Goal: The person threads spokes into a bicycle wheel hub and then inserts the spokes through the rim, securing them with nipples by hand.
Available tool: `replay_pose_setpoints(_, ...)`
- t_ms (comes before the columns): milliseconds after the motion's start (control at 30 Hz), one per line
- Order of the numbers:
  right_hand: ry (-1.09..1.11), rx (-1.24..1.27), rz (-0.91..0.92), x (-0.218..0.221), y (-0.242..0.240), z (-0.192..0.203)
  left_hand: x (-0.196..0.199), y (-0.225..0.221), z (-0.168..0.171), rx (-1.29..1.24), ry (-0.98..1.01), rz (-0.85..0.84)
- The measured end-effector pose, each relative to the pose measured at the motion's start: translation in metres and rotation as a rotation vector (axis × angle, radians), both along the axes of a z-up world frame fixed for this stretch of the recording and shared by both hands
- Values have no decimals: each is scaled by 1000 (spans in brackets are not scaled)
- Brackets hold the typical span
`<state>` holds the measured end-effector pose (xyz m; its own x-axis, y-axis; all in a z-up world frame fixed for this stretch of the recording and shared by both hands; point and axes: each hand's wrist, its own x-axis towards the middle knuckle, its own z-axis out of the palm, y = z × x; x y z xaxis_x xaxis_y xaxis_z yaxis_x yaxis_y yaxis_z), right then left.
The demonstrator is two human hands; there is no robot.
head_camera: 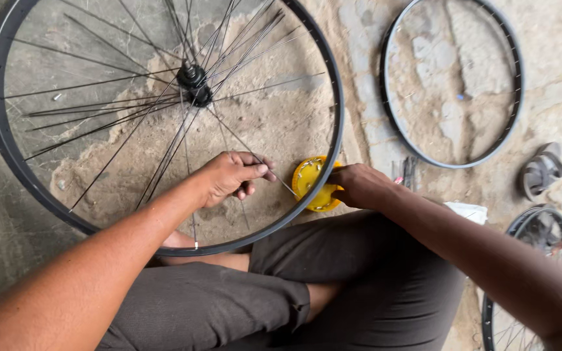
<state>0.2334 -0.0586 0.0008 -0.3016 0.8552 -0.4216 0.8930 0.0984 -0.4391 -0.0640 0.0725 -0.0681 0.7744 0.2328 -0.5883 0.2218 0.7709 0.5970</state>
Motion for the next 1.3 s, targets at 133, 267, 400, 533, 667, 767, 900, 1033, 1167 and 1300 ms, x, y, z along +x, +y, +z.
replay_pose_setpoints(133,-270,-268,-3,-5,-1,-31,0,1,-8,51,-5,-6)
replay_pose_setpoints(267,-241,-207,52,3,-6,-49,9,-1,-24,11,-37,-32)
replay_pose_setpoints(400,-386,-207,-92,1,-7,-62,11,0,-28,46,-122,-48)
replay_pose_setpoints(533,-329,-40,-193,6,-12,-57,10,8,-18,16,-16,-42)
replay_pose_setpoints(667,-326,-104,-75,13,-12,-69,8,3,-44,-7,41,-43)
replay_pose_setpoints(767,-268,-245,-94,11,-11,-76,15,5,-71,154,-16,-137)
replay_pose_setpoints(900,-257,-187,-127,10,-11,-71,22,16,-88,62,83,-75)
replay_pose_setpoints(1033,-252,-153,-11,7,-11,-62,19,21,-92,-151,123,-7)
replay_pose_setpoints(1167,-231,-322,-229,4,-2,-55,21,23,-105,-118,13,-3)
replay_pose_setpoints(1300,-227,-359,-259,3,4,-35,19,21,-117,-176,-9,-22)
